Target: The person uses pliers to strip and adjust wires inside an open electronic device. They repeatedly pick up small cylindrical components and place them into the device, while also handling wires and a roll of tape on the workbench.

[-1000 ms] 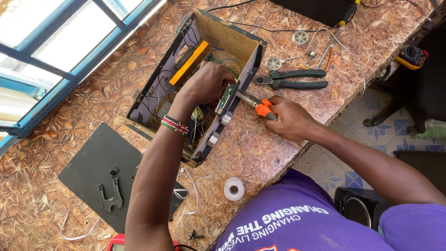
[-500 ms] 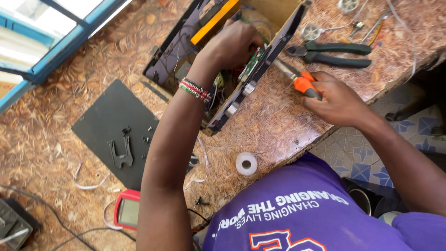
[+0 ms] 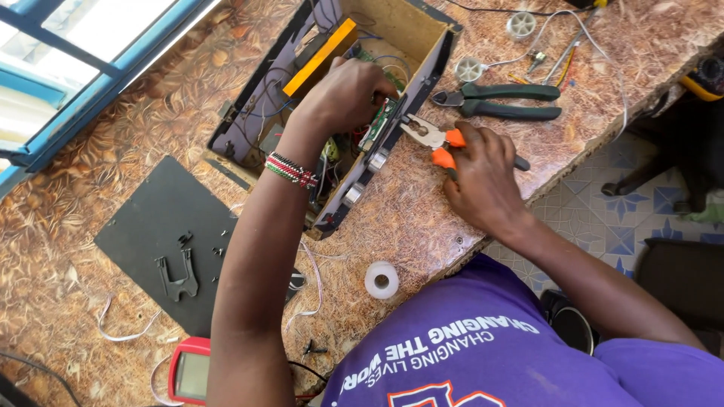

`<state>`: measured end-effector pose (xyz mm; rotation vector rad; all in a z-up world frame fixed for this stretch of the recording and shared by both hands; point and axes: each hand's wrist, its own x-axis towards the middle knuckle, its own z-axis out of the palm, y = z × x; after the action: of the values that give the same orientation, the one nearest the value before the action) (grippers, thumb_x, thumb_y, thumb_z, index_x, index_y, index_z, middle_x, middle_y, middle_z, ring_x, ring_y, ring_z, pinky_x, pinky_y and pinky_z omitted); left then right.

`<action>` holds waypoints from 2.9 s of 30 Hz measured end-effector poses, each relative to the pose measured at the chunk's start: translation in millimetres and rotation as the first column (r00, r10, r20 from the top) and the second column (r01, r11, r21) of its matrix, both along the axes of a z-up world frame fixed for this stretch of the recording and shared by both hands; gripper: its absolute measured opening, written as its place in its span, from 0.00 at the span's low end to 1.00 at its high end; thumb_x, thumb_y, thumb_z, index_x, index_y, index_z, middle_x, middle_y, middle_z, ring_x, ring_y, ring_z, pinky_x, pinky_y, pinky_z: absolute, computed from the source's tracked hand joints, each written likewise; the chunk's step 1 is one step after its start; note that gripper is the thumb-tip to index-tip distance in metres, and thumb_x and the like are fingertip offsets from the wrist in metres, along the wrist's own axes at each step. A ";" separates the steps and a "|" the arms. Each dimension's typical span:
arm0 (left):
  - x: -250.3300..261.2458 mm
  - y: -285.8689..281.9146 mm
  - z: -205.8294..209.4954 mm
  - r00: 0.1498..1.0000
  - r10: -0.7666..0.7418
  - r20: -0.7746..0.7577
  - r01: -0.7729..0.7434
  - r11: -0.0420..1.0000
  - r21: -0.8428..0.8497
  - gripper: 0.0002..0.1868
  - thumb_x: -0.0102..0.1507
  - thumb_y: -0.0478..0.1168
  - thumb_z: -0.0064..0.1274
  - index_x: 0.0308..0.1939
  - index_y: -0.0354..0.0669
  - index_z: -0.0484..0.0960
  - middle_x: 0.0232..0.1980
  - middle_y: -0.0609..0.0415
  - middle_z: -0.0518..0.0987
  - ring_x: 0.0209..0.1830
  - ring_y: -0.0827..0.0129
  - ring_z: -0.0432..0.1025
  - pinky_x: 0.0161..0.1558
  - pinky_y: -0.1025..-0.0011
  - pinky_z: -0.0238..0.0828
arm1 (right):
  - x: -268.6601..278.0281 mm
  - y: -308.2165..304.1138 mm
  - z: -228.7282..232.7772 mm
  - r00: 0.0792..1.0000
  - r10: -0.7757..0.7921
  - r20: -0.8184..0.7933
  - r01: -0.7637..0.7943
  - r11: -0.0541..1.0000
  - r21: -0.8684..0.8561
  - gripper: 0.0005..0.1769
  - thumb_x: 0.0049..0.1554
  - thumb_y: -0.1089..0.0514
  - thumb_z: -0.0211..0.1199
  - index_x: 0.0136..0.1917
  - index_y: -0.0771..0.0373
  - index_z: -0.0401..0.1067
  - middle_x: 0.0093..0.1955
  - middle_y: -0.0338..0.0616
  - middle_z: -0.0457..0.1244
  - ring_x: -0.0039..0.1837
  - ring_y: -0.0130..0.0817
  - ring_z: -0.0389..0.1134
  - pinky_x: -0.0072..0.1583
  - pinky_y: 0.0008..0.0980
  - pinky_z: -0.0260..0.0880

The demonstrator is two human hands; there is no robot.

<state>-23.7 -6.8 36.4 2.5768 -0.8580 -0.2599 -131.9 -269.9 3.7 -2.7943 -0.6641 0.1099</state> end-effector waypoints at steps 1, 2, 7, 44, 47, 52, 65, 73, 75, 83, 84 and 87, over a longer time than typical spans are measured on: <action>0.6 -0.6 -0.3 1.000 -0.007 0.002 0.007 1.000 -0.002 0.20 0.53 0.17 0.42 0.21 0.47 0.56 0.23 0.60 0.55 0.25 0.65 0.54 0.46 0.64 0.54 | 0.4 0.6 -3.7 1.000 -0.007 0.002 0.007 1.000 -0.002 0.10 0.51 0.58 0.64 0.41 0.68 0.78 0.77 0.60 0.56 0.76 0.58 0.54 0.75 0.61 0.45; 0.2 0.0 -0.8 1.000 0.001 0.006 -0.001 1.000 -0.018 0.20 0.54 0.18 0.44 0.20 0.47 0.58 0.22 0.60 0.56 0.25 0.66 0.54 0.47 0.64 0.54 | 0.4 2.2 -7.7 0.998 -0.008 0.057 0.008 1.000 -0.004 0.15 0.50 0.57 0.63 0.47 0.70 0.77 0.77 0.61 0.55 0.77 0.59 0.53 0.75 0.60 0.45; 0.8 -1.4 1.2 0.999 0.046 -0.020 -0.046 0.999 -0.015 0.17 0.57 0.19 0.51 0.32 0.45 0.86 0.26 0.61 0.78 0.29 0.63 0.71 0.48 0.59 0.62 | 1.9 5.0 -17.2 0.979 0.025 0.205 -0.017 0.999 -0.041 0.24 0.50 0.55 0.67 0.57 0.70 0.76 0.73 0.55 0.56 0.69 0.55 0.58 0.69 0.55 0.52; 54.4 -17.9 -30.2 0.972 0.233 0.012 -0.233 0.967 0.102 0.11 0.57 0.45 0.61 0.44 0.67 0.88 0.40 0.58 0.79 0.48 0.55 0.77 0.52 0.53 0.69 | 34.1 -16.3 25.1 0.985 -0.064 0.160 0.102 0.965 -0.240 0.15 0.59 0.55 0.60 0.55 0.63 0.78 0.79 0.49 0.56 0.77 0.47 0.54 0.73 0.51 0.51; 72.0 -22.3 -58.1 0.984 0.173 0.036 -0.176 0.982 0.073 0.11 0.56 0.43 0.61 0.41 0.66 0.87 0.40 0.58 0.79 0.47 0.56 0.77 0.52 0.53 0.70 | 40.9 -15.3 22.5 0.984 -0.059 0.169 0.100 0.963 -0.251 0.14 0.59 0.56 0.58 0.54 0.61 0.78 0.75 0.46 0.58 0.75 0.44 0.58 0.72 0.49 0.51; 68.5 -22.9 -58.5 0.995 0.099 0.013 -0.099 0.994 0.035 0.03 0.55 0.41 0.62 0.31 0.57 0.83 0.35 0.57 0.80 0.44 0.52 0.78 0.51 0.52 0.68 | 43.5 -16.7 9.3 0.982 -0.032 0.184 0.077 0.966 -0.246 0.15 0.62 0.52 0.56 0.53 0.62 0.78 0.67 0.46 0.62 0.67 0.42 0.64 0.68 0.46 0.55; 65.0 -27.0 -47.5 0.995 0.073 -0.062 -0.079 0.992 -0.099 0.02 0.56 0.40 0.58 0.29 0.54 0.85 0.29 0.52 0.83 0.39 0.44 0.79 0.44 0.50 0.74 | 52.7 -18.2 1.7 0.947 0.041 0.319 0.045 0.966 -0.255 0.13 0.62 0.60 0.53 0.47 0.61 0.79 0.63 0.47 0.66 0.66 0.41 0.66 0.67 0.45 0.57; 62.0 -31.7 -52.5 0.987 0.121 -0.109 -0.131 0.987 -0.091 0.04 0.55 0.38 0.56 0.33 0.51 0.86 0.31 0.49 0.84 0.39 0.39 0.77 0.41 0.48 0.76 | 65.3 -27.5 -6.6 0.889 0.130 0.439 -0.029 0.973 -0.229 0.10 0.58 0.57 0.58 0.44 0.62 0.79 0.56 0.47 0.65 0.58 0.41 0.68 0.59 0.40 0.61; 57.1 -34.1 -42.0 0.984 0.117 -0.131 -0.133 0.985 -0.115 0.05 0.55 0.37 0.57 0.34 0.48 0.86 0.31 0.48 0.84 0.39 0.38 0.77 0.41 0.46 0.76 | 68.9 -30.3 -13.4 0.915 0.127 0.383 -0.071 0.985 -0.157 0.13 0.57 0.55 0.59 0.42 0.66 0.79 0.56 0.50 0.65 0.58 0.46 0.69 0.57 0.41 0.63; 60.7 -35.2 -34.8 0.980 0.142 -0.141 -0.156 0.983 -0.094 0.06 0.56 0.37 0.56 0.35 0.48 0.86 0.33 0.46 0.84 0.40 0.37 0.77 0.39 0.46 0.75 | 95.3 -34.0 46.0 0.940 0.023 -0.340 -0.017 1.000 0.021 0.17 0.56 0.52 0.61 0.45 0.68 0.81 0.59 0.58 0.68 0.62 0.54 0.71 0.65 0.51 0.67; 58.9 -37.9 -33.6 0.979 0.142 -0.146 -0.157 0.982 -0.102 0.06 0.56 0.36 0.57 0.36 0.47 0.87 0.33 0.46 0.84 0.39 0.37 0.77 0.39 0.47 0.75 | 97.4 -35.0 51.1 0.880 0.009 -0.475 0.039 0.995 0.091 0.17 0.54 0.51 0.62 0.39 0.68 0.83 0.55 0.55 0.70 0.55 0.54 0.74 0.59 0.52 0.70; 60.2 -36.9 -32.4 0.979 0.137 -0.149 -0.153 0.983 -0.103 0.07 0.57 0.36 0.55 0.37 0.47 0.86 0.34 0.45 0.84 0.41 0.37 0.77 0.39 0.44 0.74 | 119.8 -40.0 51.8 0.523 0.063 -0.850 0.350 0.893 0.282 0.18 0.55 0.54 0.63 0.45 0.72 0.84 0.44 0.59 0.72 0.46 0.45 0.72 0.49 0.41 0.70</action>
<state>36.5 -43.7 4.0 2.4668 -0.6128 -0.3355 -12.1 -309.9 55.5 -1.9621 -0.1400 1.0840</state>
